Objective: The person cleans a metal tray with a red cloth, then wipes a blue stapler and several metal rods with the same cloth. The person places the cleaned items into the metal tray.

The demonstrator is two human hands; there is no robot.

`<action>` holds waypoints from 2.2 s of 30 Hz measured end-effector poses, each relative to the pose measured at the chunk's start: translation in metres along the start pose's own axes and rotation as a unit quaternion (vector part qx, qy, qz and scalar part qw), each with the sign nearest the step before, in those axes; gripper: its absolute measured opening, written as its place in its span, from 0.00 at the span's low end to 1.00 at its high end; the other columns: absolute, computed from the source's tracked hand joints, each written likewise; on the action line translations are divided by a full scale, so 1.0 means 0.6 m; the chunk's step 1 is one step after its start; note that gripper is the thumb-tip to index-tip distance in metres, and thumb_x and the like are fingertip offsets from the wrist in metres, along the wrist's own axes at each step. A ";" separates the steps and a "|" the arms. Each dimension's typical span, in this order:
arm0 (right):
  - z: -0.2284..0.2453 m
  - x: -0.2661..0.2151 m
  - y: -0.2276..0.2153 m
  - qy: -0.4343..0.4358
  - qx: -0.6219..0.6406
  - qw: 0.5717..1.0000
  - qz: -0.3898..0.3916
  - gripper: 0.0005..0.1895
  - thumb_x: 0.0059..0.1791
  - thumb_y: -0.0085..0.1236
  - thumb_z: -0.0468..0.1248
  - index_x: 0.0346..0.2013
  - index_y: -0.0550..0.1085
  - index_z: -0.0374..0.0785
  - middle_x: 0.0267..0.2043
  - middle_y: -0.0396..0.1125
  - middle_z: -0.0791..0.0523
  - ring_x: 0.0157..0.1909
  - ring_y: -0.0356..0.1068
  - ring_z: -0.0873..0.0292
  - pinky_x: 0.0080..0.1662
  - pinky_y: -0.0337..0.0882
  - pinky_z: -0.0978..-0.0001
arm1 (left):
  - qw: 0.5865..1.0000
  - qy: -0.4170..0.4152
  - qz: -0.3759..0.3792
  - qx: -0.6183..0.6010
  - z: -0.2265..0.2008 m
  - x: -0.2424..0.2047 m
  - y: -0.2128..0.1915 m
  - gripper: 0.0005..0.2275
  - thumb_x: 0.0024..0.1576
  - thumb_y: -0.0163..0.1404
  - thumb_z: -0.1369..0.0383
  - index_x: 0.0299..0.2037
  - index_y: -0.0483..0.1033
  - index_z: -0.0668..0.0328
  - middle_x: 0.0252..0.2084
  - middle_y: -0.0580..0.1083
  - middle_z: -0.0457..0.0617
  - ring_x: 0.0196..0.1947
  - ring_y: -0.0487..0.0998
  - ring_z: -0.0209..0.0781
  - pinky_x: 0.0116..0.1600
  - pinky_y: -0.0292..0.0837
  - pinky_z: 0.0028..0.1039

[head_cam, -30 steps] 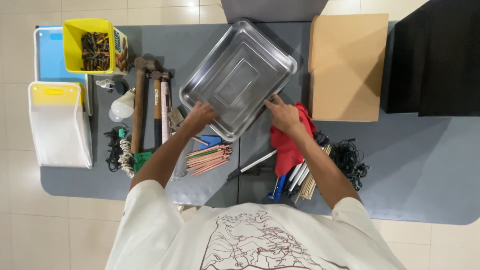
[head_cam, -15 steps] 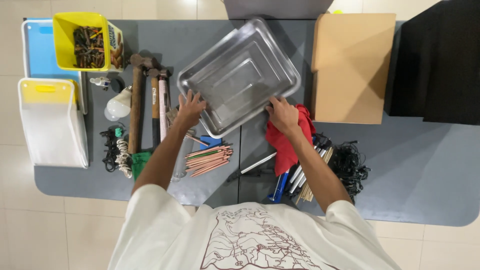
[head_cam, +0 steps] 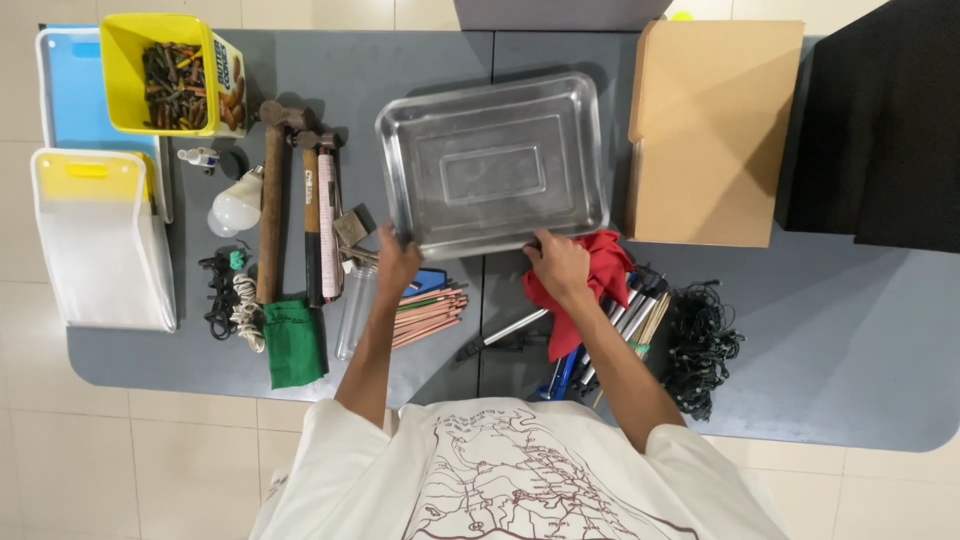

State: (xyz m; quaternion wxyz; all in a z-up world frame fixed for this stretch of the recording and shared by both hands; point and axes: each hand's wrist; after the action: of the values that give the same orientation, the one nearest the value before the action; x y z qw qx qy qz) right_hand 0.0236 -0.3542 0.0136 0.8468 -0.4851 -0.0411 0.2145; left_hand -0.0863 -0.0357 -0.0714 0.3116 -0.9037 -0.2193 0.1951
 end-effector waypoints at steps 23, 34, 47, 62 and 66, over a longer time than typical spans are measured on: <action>-0.038 0.083 -0.040 0.026 0.090 0.996 -0.003 0.36 0.47 0.63 0.40 0.69 0.64 0.44 0.63 0.67 0.48 0.59 0.68 0.42 0.54 0.70 0.52 | 0.949 -0.029 0.017 -0.314 -0.082 0.159 0.048 0.19 0.63 0.51 0.76 0.63 0.64 0.67 0.52 0.73 0.60 0.43 0.77 0.42 0.45 0.75 0.27; 0.055 -0.019 -0.208 -0.027 0.288 0.947 -0.136 0.17 0.54 0.62 0.34 0.57 0.75 0.34 0.52 0.75 0.49 0.52 0.77 0.55 0.51 0.75 0.68 | 0.928 0.022 -0.003 -0.371 0.023 0.033 0.161 0.15 0.61 0.53 0.69 0.55 0.65 0.65 0.50 0.70 0.54 0.50 0.73 0.44 0.54 0.72 0.35; 0.286 -0.289 -0.086 -0.034 0.427 0.903 -0.042 0.09 0.56 0.57 0.31 0.51 0.75 0.33 0.43 0.75 0.55 0.46 0.75 0.63 0.50 0.74 0.72 | 0.591 -0.295 0.309 -0.684 -0.182 -0.395 -0.115 0.35 0.60 0.40 0.40 0.69 0.62 0.59 0.65 0.69 0.56 0.60 0.74 0.50 0.63 0.72 0.45; 0.248 -0.328 0.038 -0.068 0.277 0.940 0.190 0.26 0.59 0.45 0.50 0.67 0.66 0.38 0.65 0.66 0.47 0.67 0.66 0.47 0.67 0.63 0.60 | 0.896 -0.037 0.320 -0.307 -0.020 -0.479 -0.091 0.20 0.50 0.59 0.78 0.54 0.75 0.72 0.47 0.81 0.55 0.48 0.82 0.44 0.54 0.79 0.32; 0.303 -0.361 -0.003 -0.088 0.273 0.917 0.278 0.41 0.50 0.58 0.53 0.72 0.58 0.40 0.67 0.61 0.45 0.67 0.64 0.46 0.66 0.63 0.60 | 0.877 -0.067 0.308 -0.362 -0.018 -0.487 -0.151 0.18 0.54 0.56 0.79 0.55 0.74 0.70 0.46 0.80 0.51 0.47 0.80 0.41 0.52 0.78 0.32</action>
State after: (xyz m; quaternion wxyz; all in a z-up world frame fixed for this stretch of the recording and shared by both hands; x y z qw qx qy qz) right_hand -0.2221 -0.2961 0.1408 0.8452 -0.2063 0.0814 0.4863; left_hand -0.3480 -0.1280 0.0581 -0.1281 -0.9602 -0.0050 0.2483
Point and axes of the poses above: each hand's wrist, its own x-axis towards the middle knuckle, its own y-axis out of the palm, z = x × y
